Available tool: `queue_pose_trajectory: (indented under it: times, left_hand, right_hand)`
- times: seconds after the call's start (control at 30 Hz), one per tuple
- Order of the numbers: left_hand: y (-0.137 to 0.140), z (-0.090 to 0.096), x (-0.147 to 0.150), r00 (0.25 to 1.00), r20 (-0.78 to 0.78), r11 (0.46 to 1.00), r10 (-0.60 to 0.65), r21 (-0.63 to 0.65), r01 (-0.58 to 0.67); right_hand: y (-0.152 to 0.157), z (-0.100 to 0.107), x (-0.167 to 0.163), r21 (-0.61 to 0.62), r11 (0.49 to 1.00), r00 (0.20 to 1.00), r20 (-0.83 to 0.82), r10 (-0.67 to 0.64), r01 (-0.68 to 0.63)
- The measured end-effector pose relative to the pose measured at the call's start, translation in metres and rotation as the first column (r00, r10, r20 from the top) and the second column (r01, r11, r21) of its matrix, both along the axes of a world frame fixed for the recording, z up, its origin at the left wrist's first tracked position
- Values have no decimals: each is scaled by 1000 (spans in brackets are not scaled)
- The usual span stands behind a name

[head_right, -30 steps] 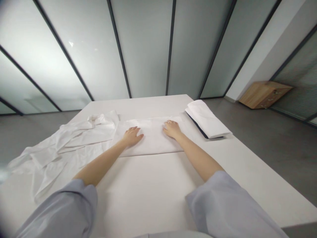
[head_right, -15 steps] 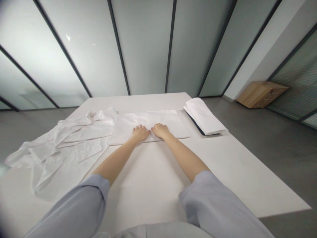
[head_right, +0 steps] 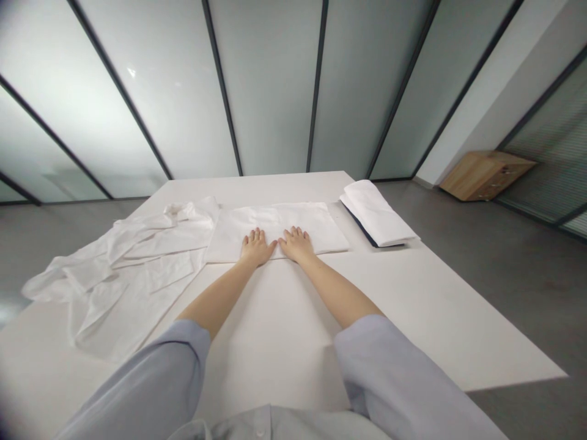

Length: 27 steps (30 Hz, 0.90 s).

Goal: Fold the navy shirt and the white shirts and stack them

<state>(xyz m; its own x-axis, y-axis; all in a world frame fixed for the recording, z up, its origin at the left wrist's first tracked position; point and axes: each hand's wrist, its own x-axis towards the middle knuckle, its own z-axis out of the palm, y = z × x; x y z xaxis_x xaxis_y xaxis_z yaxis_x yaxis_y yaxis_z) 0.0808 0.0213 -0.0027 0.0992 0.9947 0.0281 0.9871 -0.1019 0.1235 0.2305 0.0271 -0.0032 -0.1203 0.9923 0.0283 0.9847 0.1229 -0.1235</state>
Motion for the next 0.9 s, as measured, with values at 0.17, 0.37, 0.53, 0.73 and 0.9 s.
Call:
queue_pose_trajectory:
  times: [0.17,0.37,0.53,0.73,0.9]
  left_hand:
    - [-1,0,-43,996,-40,997,75,-12,-75]
    - [-4,2,-89,991,-102,996,86,4,-86]
    - [-7,2,-93,990,-122,998,68,-5,-69]
    - [-15,5,-93,990,-139,999,28,19,-25]
    - [-27,13,-89,985,-169,998,-35,52,44]
  right_hand:
    - [2,-2,30,-42,997,998,5,-60,60]
    - [5,-4,85,-56,982,983,57,-176,179]
    - [5,-5,105,-42,979,979,49,-197,199]
    - [18,-5,110,-34,988,988,43,-146,148]
    - [32,-3,117,-30,982,982,40,-183,184]
